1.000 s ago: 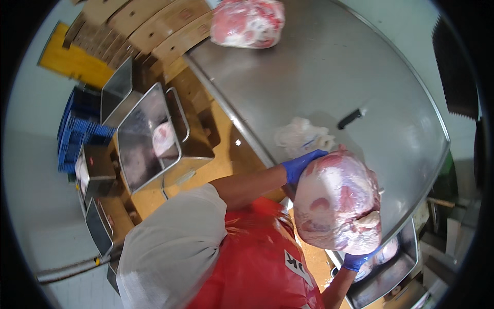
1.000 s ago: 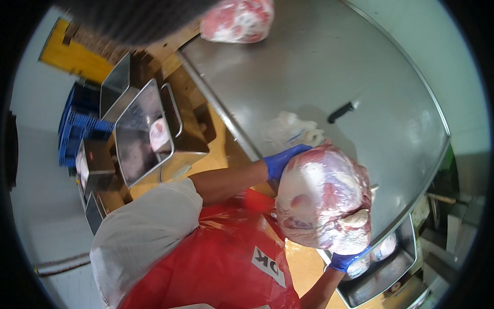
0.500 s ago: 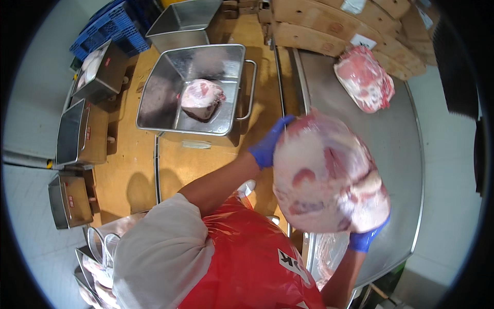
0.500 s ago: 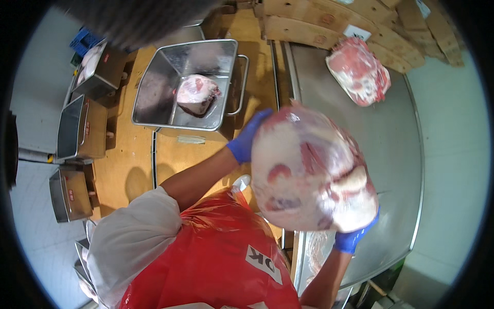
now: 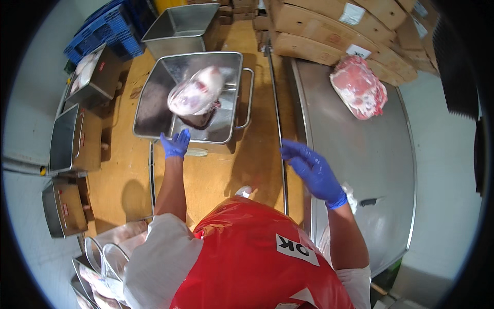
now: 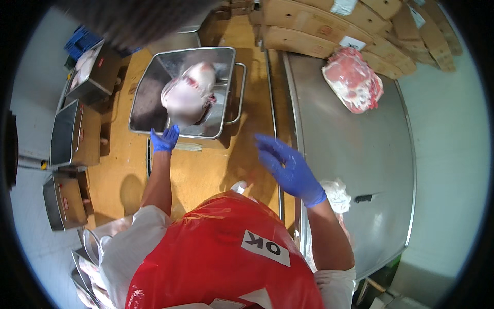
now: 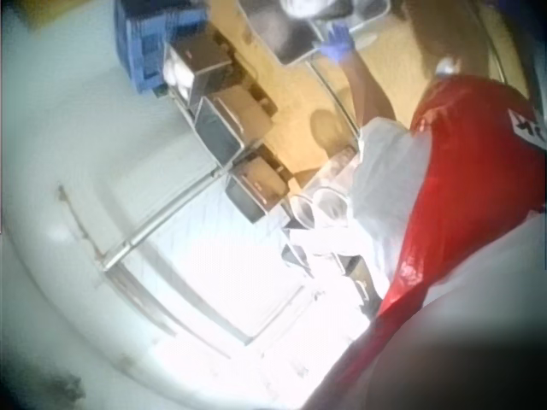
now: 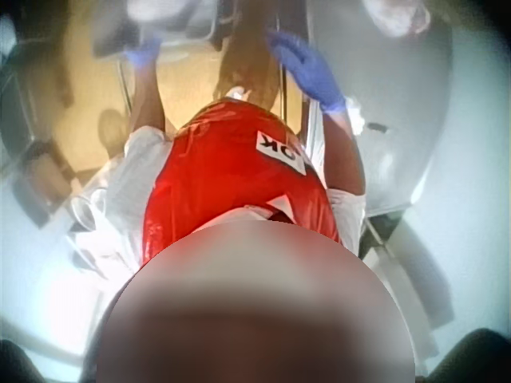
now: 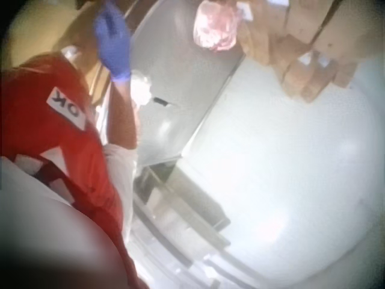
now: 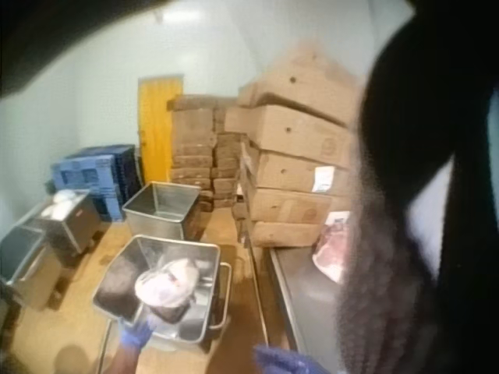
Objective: The person trims fat from a large piece of raw meat using a knife, then places the trimmed meat into a metal tray. They wipe the table, unwrap another packaged meat piece, trim it, and place it in the tray.
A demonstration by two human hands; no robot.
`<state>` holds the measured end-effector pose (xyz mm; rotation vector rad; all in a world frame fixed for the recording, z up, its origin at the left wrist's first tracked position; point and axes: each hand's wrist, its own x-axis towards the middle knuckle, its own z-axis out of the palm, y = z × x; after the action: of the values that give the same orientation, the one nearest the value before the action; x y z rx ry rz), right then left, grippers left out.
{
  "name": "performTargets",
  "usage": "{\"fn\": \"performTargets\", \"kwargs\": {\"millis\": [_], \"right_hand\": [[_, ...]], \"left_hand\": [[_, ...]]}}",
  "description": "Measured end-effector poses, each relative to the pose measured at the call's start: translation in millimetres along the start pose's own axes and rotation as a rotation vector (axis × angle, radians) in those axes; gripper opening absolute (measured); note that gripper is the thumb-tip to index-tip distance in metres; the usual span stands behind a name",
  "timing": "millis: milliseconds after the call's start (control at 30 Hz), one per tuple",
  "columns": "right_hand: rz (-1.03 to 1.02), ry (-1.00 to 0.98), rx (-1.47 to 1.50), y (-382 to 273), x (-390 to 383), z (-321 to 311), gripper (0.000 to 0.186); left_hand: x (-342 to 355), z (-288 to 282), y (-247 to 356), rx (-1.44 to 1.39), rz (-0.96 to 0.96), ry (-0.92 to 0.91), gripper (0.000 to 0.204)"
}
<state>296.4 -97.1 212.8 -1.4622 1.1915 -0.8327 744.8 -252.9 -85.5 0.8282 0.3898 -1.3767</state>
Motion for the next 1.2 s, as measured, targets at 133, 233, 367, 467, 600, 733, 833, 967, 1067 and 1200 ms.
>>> {"fn": "performTargets", "kwargs": {"millis": [133,233,367,467,600,733,833,967,1067,1200], "right_hand": [[0.26,0.298,-0.394,101,-104,-34,0.06],[0.575,0.535,-0.528,193,-175,-34,0.061],[0.754,0.845,-0.438,283,-266,-12,0.061],[0.893,1.002,-0.461,301,-328,9,0.06],[0.868,1.341,-0.687,336,-393,34,0.067],[1.198,1.496,-0.505,373,-432,22,0.098],[1.292,1.452,-0.411,399,-438,34,0.094],[1.06,1.511,-0.546,448,-388,12,0.06],[0.842,1.581,-0.319,454,-376,-2,0.04],[0.137,1.498,0.041,399,-313,-42,0.028]], "left_hand": [[33,-43,-38,0.217,-0.141,-0.03,0.083],[58,-19,-99,0.545,-0.238,-0.076,0.066],[46,38,-228,1.217,-0.171,-0.426,0.056],[4,69,-336,1.551,0.093,-0.939,0.047],[-80,86,-473,1.758,0.925,-1.732,0.067],[-78,74,-570,1.777,0.596,-1.921,0.092],[-142,51,-618,2.016,-0.102,-1.958,0.095],[-179,-20,-623,2.075,0.054,-2.241,0.1],[-255,-41,-613,2.355,0.197,-2.43,0.11],[-265,-46,-597,2.058,0.234,-2.632,0.106]]}}
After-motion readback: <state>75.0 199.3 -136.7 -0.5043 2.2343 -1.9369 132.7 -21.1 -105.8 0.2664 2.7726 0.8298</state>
